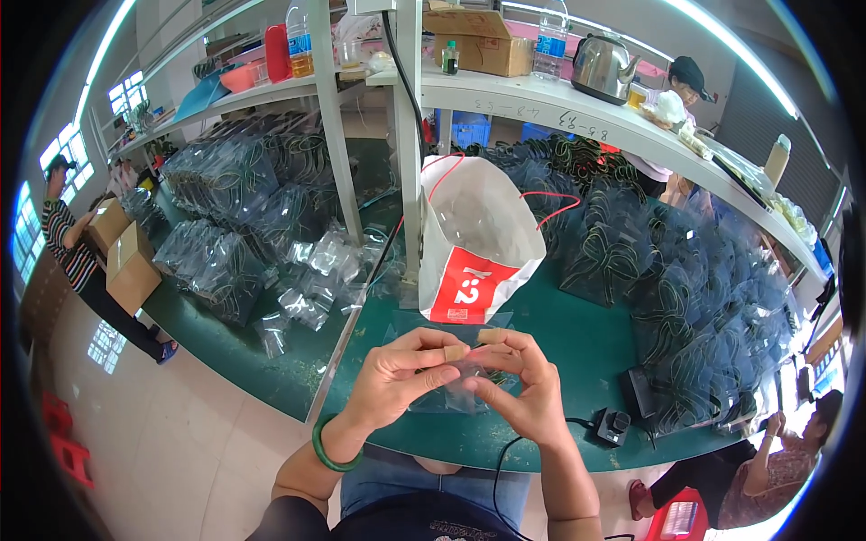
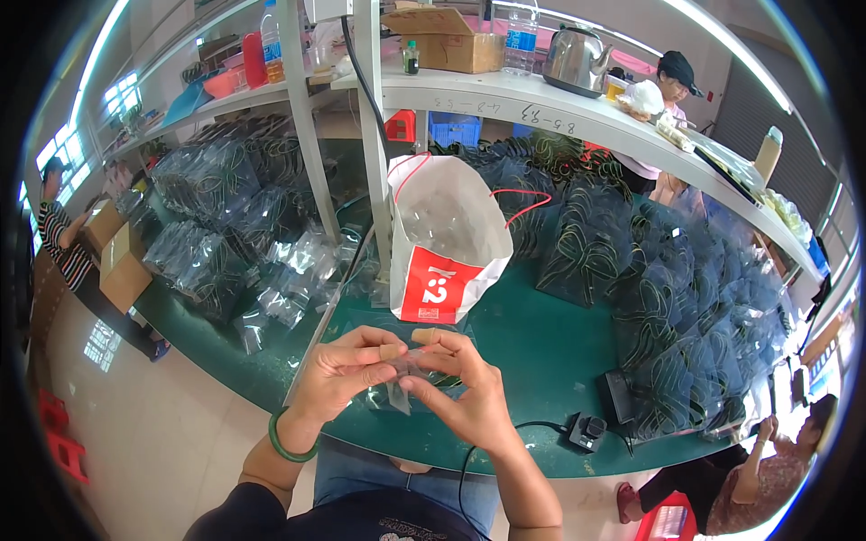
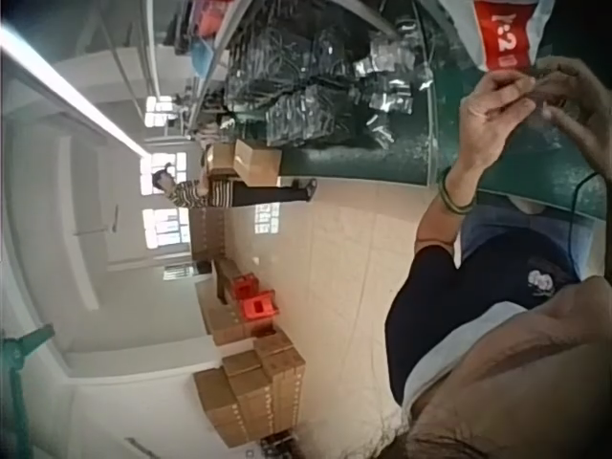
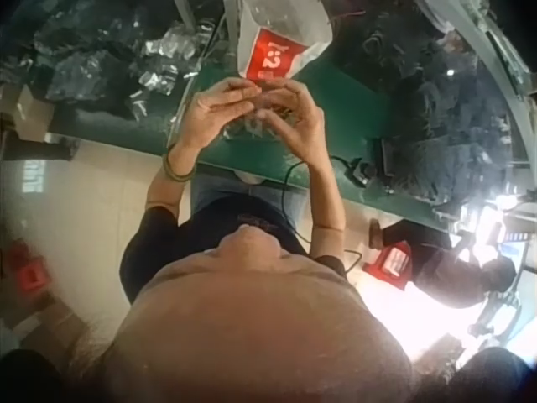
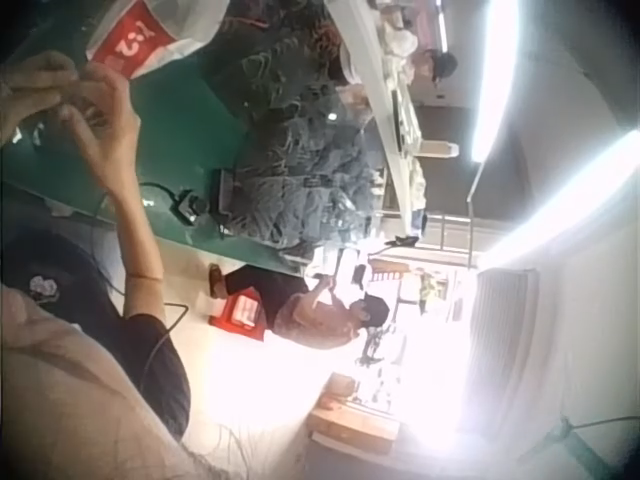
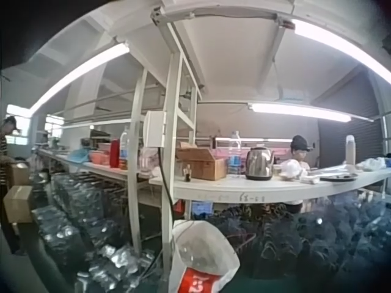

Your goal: Putting green bow-shaped decorative items into small plastic bags at a factory workbench.

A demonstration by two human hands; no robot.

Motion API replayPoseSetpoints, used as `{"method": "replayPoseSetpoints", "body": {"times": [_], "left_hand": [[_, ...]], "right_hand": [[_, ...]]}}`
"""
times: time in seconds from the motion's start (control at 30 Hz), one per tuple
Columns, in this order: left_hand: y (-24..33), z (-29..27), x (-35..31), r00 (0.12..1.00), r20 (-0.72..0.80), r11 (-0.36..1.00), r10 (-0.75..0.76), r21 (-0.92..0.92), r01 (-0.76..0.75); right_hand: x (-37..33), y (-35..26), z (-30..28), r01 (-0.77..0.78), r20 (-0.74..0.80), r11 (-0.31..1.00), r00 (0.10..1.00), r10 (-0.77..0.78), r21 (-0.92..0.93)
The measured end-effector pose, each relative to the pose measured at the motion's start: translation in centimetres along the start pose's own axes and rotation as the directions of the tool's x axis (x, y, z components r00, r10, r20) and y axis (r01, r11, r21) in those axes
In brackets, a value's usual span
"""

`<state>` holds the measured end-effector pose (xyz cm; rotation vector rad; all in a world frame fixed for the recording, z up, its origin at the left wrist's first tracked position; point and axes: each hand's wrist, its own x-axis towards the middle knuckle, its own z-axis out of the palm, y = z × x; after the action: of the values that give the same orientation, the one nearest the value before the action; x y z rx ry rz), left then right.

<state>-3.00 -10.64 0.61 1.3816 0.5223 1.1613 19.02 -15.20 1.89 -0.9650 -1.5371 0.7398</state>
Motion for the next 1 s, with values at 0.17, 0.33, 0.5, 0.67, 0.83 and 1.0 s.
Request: {"method": "replayPoseSetpoints", "body": {"times": [0.17,0.33,0.5,0.67,0.83,1.0], "left_hand": [[1.7,-0.6,1.3,0.974,0.216,0.923,0.069,0.356,-0.145],[3.3,-2.2,2.5,0.949,0.250,0.816,0.194,0.495,-0.298],[4.6,-6.3,0.4,0.965,0.213,0.567,-0.152,0.818,-0.091],[1.2,-7.2,-1.8,0.902,0.424,0.200,-0.077,0.893,-0.403],[-1.0,-6.8,-1.5,0.909,0.398,0.105,-0.124,0.916,-0.387],[-2.7,-6.9,-1.9,0.922,0.387,0.160,-0.009,0.911,-0.381]], "right_hand": [[2.2,-1.5,-0.6,0.022,0.164,0.970,0.986,0.019,-0.241],[3.4,-0.6,0.1,0.010,0.171,0.980,0.985,0.025,-0.199],[5.8,1.3,-0.1,-0.092,0.258,0.975,0.955,0.143,-0.201],[7.2,2.9,1.1,-0.018,0.431,0.967,0.893,0.131,-0.256],[9.3,3.9,2.0,0.158,0.520,0.940,0.854,0.023,-0.302],[9.2,6.1,2.8,0.228,0.573,0.917,0.820,0.000,-0.327]]}}
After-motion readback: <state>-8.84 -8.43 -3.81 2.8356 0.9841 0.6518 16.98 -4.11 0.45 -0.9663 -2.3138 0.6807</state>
